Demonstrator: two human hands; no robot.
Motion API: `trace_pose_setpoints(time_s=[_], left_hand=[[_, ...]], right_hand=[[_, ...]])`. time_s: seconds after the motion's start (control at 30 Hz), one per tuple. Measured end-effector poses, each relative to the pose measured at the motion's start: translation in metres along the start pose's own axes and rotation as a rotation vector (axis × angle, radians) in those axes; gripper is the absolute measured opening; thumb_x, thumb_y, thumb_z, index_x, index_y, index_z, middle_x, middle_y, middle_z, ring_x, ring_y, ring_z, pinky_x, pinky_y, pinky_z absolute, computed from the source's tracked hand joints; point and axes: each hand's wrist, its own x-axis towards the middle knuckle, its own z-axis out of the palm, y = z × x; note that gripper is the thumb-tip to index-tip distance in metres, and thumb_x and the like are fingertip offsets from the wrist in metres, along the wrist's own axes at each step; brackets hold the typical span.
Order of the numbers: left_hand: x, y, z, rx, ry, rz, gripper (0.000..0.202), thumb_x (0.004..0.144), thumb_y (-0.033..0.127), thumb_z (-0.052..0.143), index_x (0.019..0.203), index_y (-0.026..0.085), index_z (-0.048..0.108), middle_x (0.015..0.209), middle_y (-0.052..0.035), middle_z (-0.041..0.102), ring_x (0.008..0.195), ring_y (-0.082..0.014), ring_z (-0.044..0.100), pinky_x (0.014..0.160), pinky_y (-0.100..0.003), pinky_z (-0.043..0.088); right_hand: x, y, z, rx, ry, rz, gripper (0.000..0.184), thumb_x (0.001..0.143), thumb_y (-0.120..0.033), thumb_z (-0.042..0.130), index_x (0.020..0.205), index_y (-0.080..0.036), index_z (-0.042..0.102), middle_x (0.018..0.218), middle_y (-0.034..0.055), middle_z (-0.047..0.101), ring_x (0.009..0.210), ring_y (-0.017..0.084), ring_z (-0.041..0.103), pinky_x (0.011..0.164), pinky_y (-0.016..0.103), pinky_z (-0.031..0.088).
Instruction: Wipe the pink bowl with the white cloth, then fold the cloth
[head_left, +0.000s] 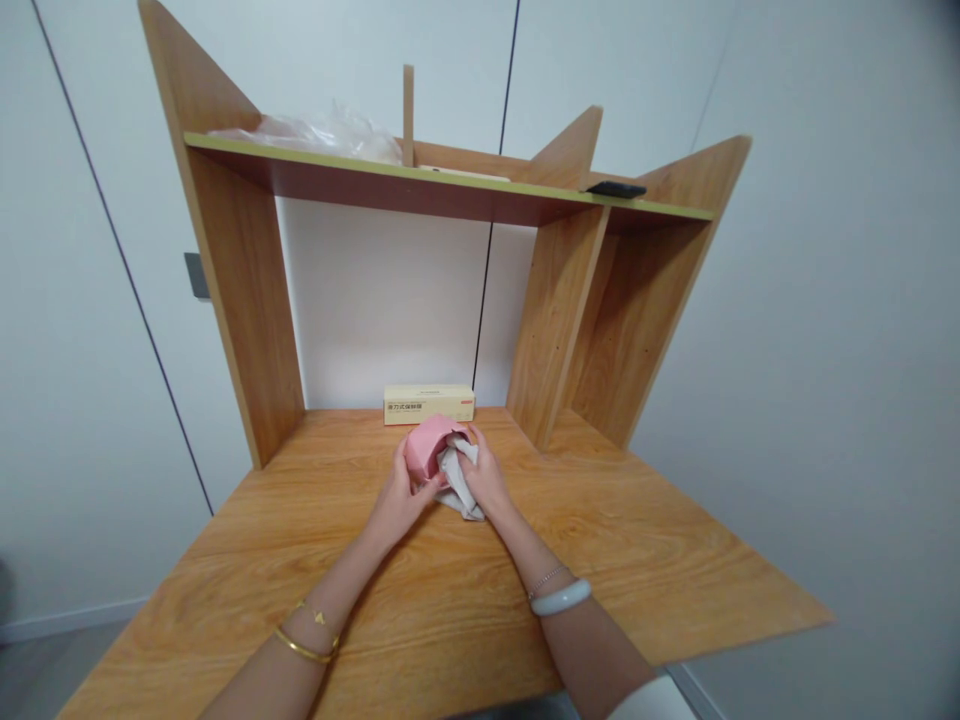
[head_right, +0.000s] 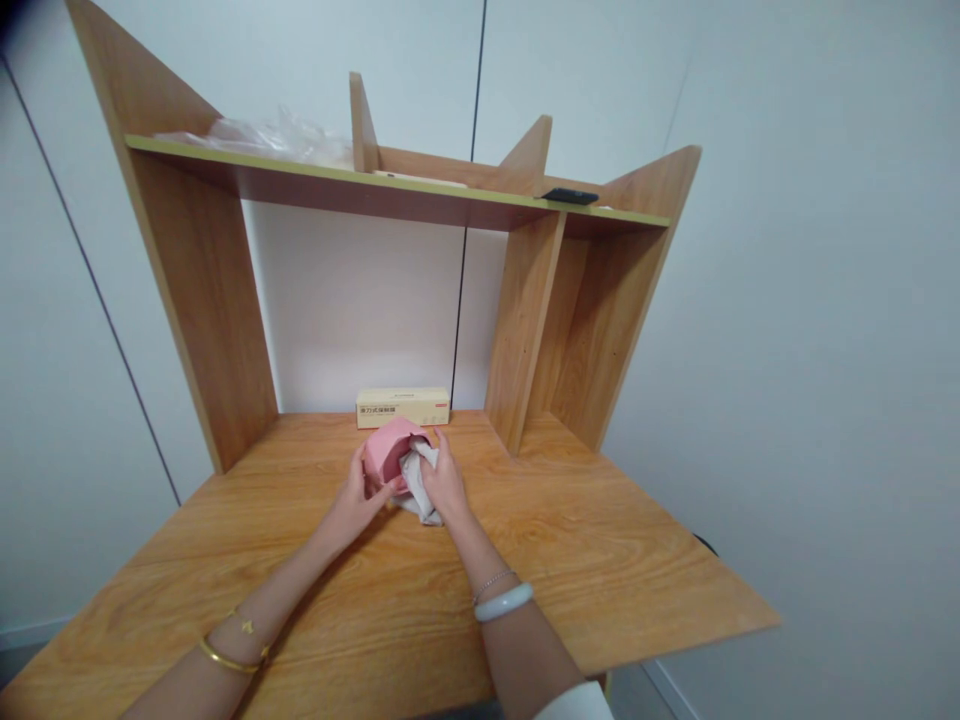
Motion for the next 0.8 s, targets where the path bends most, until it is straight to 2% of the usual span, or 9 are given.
trace_pose_setpoints(time_s=[0.07, 0.2, 0.33, 0.43, 0.6, 0.7, 0.8], left_hand=[[0.001, 0.0, -0.001, 0.035, 0.048, 0.02, 0.069, 0.077, 0.036, 0.053, 0.134, 0.012, 0.02, 0.119, -0.0138, 0.052, 0.1, -0.0226, 0.056, 0.085, -0.036, 0.045], [0.002, 0.007, -0.009, 0.2, 0.136, 0.093, 0.063, 0.074, 0.028, 0.053, 0.131, 0.014, 0.031, 0.124, -0.0126, 0.05, 0.109, -0.0241, 0.05, 0.093, -0.037, 0.04], [-0.002, 0.017, -0.015, 0.371, 0.082, 0.074, 0.068, 0.069, 0.025, 0.056, 0.133, 0.019, 0.032, 0.121, -0.0098, 0.054, 0.105, -0.0251, 0.054, 0.09, -0.037, 0.042], [-0.004, 0.021, -0.016, 0.462, 0.052, 0.054, 0.069, 0.068, 0.026, 0.057, 0.133, 0.02, 0.034, 0.12, -0.0095, 0.056, 0.102, -0.0271, 0.056, 0.088, -0.038, 0.042], [-0.002, 0.015, -0.015, 0.404, 0.042, 0.034, 0.066, 0.076, 0.034, 0.052, 0.136, 0.021, 0.029, 0.125, -0.0105, 0.052, 0.106, -0.0265, 0.055, 0.089, -0.039, 0.042], [-0.001, 0.009, -0.012, 0.307, 0.073, -0.036, 0.073, 0.078, 0.042, 0.05, 0.138, 0.016, 0.019, 0.127, -0.0157, 0.049, 0.108, -0.0278, 0.053, 0.088, -0.042, 0.042], [-0.002, 0.007, -0.006, 0.173, 0.025, 0.007, 0.079, 0.076, 0.046, 0.055, 0.138, 0.014, 0.017, 0.13, -0.0171, 0.045, 0.114, -0.0273, 0.048, 0.092, -0.041, 0.04]], right_hand=[[-0.001, -0.003, 0.002, -0.03, -0.019, 0.024, 0.055, 0.077, -0.021, 0.043, 0.13, -0.017, 0.032, 0.097, 0.0072, 0.063, 0.083, 0.018, 0.06, 0.07, 0.026, 0.045], [-0.001, -0.01, -0.001, -0.2, -0.029, 0.039, 0.061, 0.074, -0.021, 0.05, 0.131, -0.017, 0.032, 0.087, 0.0067, 0.065, 0.076, 0.021, 0.06, 0.064, 0.026, 0.043], [-0.002, -0.013, -0.01, -0.409, -0.054, -0.025, 0.063, 0.075, -0.026, 0.052, 0.134, -0.018, 0.028, 0.08, 0.0061, 0.065, 0.073, 0.022, 0.06, 0.062, 0.026, 0.039], [-0.003, -0.012, -0.012, -0.465, -0.056, -0.034, 0.064, 0.076, -0.029, 0.052, 0.134, -0.017, 0.028, 0.077, 0.0061, 0.064, 0.071, 0.022, 0.06, 0.06, 0.025, 0.037], [-0.003, -0.005, -0.007, -0.339, -0.086, -0.028, 0.061, 0.076, -0.02, 0.046, 0.134, -0.017, 0.029, 0.073, 0.0044, 0.064, 0.068, 0.019, 0.058, 0.06, 0.024, 0.039], [-0.001, -0.002, -0.006, -0.195, -0.045, -0.002, 0.059, 0.076, -0.018, 0.044, 0.133, -0.017, 0.03, 0.076, 0.0045, 0.064, 0.068, 0.018, 0.058, 0.061, 0.025, 0.041], [0.001, -0.002, -0.005, -0.03, 0.008, 0.006, 0.056, 0.077, -0.021, 0.042, 0.132, -0.017, 0.031, 0.086, 0.0053, 0.064, 0.074, 0.018, 0.059, 0.064, 0.025, 0.044]])
